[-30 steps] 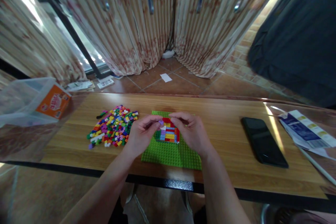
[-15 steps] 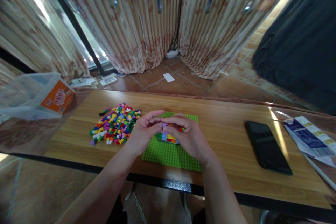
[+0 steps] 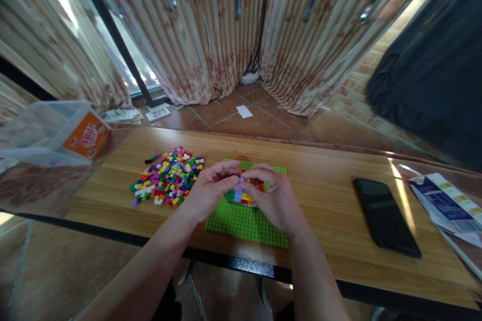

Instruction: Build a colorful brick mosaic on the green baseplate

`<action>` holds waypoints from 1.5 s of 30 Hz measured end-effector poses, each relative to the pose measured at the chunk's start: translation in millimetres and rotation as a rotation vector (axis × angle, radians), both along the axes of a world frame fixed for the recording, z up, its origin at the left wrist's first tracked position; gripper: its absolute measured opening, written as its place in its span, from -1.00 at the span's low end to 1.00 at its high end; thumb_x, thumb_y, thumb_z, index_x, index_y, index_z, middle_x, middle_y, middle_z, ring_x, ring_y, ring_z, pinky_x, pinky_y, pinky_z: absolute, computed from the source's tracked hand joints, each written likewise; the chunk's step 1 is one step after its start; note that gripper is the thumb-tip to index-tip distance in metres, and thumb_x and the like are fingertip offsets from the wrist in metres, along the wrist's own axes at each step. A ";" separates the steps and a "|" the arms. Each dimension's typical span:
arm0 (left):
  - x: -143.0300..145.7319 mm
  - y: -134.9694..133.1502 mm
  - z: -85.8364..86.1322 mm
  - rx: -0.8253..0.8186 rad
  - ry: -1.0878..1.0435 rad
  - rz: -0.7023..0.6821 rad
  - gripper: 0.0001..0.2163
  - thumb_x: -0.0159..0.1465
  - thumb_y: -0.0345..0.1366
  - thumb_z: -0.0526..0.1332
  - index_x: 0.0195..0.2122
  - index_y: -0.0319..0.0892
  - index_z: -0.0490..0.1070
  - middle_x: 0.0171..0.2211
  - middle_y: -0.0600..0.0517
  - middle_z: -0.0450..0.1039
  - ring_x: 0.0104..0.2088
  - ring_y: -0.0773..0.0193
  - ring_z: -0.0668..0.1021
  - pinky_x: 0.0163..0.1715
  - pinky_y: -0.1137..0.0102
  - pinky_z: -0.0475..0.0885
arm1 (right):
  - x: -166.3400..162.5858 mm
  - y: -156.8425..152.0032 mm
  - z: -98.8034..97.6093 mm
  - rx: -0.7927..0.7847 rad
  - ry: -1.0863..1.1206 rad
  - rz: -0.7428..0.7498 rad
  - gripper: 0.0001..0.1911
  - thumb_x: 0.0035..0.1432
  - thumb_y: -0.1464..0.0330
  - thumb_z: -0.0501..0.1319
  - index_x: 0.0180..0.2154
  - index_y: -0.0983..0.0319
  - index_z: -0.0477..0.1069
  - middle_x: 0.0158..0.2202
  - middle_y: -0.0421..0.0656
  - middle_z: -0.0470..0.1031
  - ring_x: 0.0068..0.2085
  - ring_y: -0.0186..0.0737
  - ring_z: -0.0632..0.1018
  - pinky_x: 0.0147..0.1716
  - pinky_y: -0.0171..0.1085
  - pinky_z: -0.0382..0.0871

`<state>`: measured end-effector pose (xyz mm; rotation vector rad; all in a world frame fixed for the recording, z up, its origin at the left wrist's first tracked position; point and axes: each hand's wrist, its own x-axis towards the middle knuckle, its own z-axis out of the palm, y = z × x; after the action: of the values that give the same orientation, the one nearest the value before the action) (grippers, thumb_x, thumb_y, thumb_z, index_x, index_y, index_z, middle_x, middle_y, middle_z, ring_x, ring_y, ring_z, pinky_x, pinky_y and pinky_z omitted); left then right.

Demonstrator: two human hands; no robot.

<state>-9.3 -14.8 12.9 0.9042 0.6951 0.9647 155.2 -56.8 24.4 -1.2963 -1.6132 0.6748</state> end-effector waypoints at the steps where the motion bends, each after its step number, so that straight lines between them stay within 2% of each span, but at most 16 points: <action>1: 0.4 0.1 -0.6 0.013 0.019 0.003 -0.68 0.01 -0.38 0.41 -0.16 -0.21 0.52 -0.29 0.01 0.57 -0.29 0.35 0.56 -0.18 0.39 0.45 | -0.3 -0.3 0.4 0.001 -0.010 -0.003 -0.85 0.13 0.25 0.34 -0.24 0.10 0.59 -0.28 -0.17 0.55 -0.28 -0.23 0.54 -0.28 -0.23 0.46; 7: 2.1 0.6 -1.2 0.049 0.110 0.022 -0.68 0.04 -0.36 0.39 -0.14 -0.23 0.50 -0.29 0.00 0.56 -0.31 0.34 0.56 -0.22 0.37 0.47 | 3.3 -0.5 1.2 0.008 -0.009 -0.015 -0.91 0.13 0.27 0.32 -0.30 0.07 0.61 -0.26 -0.17 0.58 -0.23 -0.20 0.57 -0.23 -0.20 0.46; 11: 0.1 5.2 -3.1 0.059 0.227 0.136 -0.76 0.10 -0.36 0.33 -0.18 -0.24 0.51 -0.36 0.03 0.54 -0.40 0.38 0.53 -0.34 0.43 0.45 | 19.7 2.3 -0.8 0.012 0.128 -0.282 -0.89 0.04 0.25 0.37 -0.38 0.13 0.59 -0.31 -0.16 0.59 -0.25 -0.19 0.56 -0.22 -0.19 0.45; 14: -2.4 8.7 -5.1 0.053 0.287 0.203 -0.83 0.11 -0.40 0.30 -0.24 -0.25 0.51 -0.43 0.06 0.52 -0.45 0.39 0.51 -0.36 0.44 0.44 | 32.6 4.1 -5.7 -0.080 0.255 -0.427 -0.83 -0.05 0.22 0.42 -0.40 0.15 0.58 -0.35 -0.16 0.60 -0.28 -0.19 0.56 -0.25 -0.19 0.45; 20: -3.6 9.2 -5.7 0.041 0.302 0.208 -0.86 0.09 -0.45 0.28 -0.29 -0.27 0.51 -0.49 0.09 0.49 -0.50 0.41 0.49 -0.37 0.45 0.42 | 32.5 11.4 -31.7 -0.206 0.234 -0.299 -0.80 -0.09 0.18 0.43 -0.40 0.13 0.61 -0.27 -0.14 0.59 -0.18 -0.13 0.55 -0.17 -0.14 0.41; 24: -4.8 9.6 -7.8 0.054 0.310 0.189 -0.86 0.09 -0.44 0.29 -0.30 -0.26 0.52 -0.48 0.08 0.49 -0.48 0.40 0.49 -0.34 0.43 0.43 | 27.1 18.5 -46.2 -0.216 0.176 -0.314 -0.78 -0.12 0.15 0.43 -0.41 0.11 0.62 -0.16 -0.11 0.54 -0.07 -0.05 0.51 -0.12 -0.08 0.40; 28: -6.4 10.1 -9.0 0.064 0.330 0.178 -0.85 0.10 -0.43 0.29 -0.28 -0.25 0.52 -0.45 0.06 0.51 -0.45 0.38 0.50 -0.32 0.42 0.43 | 26.2 21.1 -50.2 -0.218 0.172 -0.350 -0.78 -0.14 0.15 0.42 -0.42 0.11 0.62 -0.06 -0.09 0.49 0.00 -0.01 0.49 -0.10 -0.07 0.38; 32: -6.1 10.1 -8.3 0.059 0.346 0.172 -0.86 0.10 -0.42 0.29 -0.28 -0.27 0.52 -0.44 0.05 0.51 -0.46 0.39 0.49 -0.33 0.42 0.43 | 24.8 21.6 -50.1 -0.213 0.202 -0.372 -0.80 -0.16 0.18 0.42 -0.44 0.13 0.61 -0.06 -0.08 0.51 0.02 -0.01 0.48 -0.09 -0.07 0.38; 37: -5.9 10.5 -10.4 0.071 0.354 0.161 -0.84 0.10 -0.43 0.28 -0.26 -0.27 0.51 -0.43 0.05 0.50 -0.45 0.39 0.49 -0.35 0.43 0.41 | 21.7 21.2 -46.5 -0.235 0.247 -0.348 -0.78 -0.14 0.20 0.42 -0.42 0.16 0.59 -0.12 -0.10 0.56 -0.04 -0.07 0.52 -0.11 -0.13 0.41; 42: -7.0 10.7 -11.7 0.077 0.356 0.156 -0.85 0.11 -0.42 0.28 -0.27 -0.26 0.52 -0.44 0.06 0.50 -0.45 0.38 0.49 -0.35 0.43 0.41 | 20.8 19.5 -41.3 -0.297 0.404 -0.331 -0.65 -0.18 0.20 0.44 -0.31 0.21 0.56 -0.27 -0.14 0.59 -0.29 -0.21 0.56 -0.24 -0.19 0.45; 45: -7.1 10.8 -10.9 0.073 0.357 0.157 -0.86 0.11 -0.43 0.28 -0.28 -0.26 0.51 -0.44 0.06 0.50 -0.45 0.39 0.48 -0.35 0.44 0.41 | 21.6 19.9 -40.5 -0.292 0.430 -0.328 -0.60 -0.12 0.15 0.41 -0.23 0.23 0.54 -0.30 -0.14 0.60 -0.31 -0.22 0.56 -0.27 -0.20 0.46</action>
<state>-16.4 -4.0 2.0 1.1129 1.0519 0.9815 176.8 -36.9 -16.1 -1.4616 -0.9542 0.9301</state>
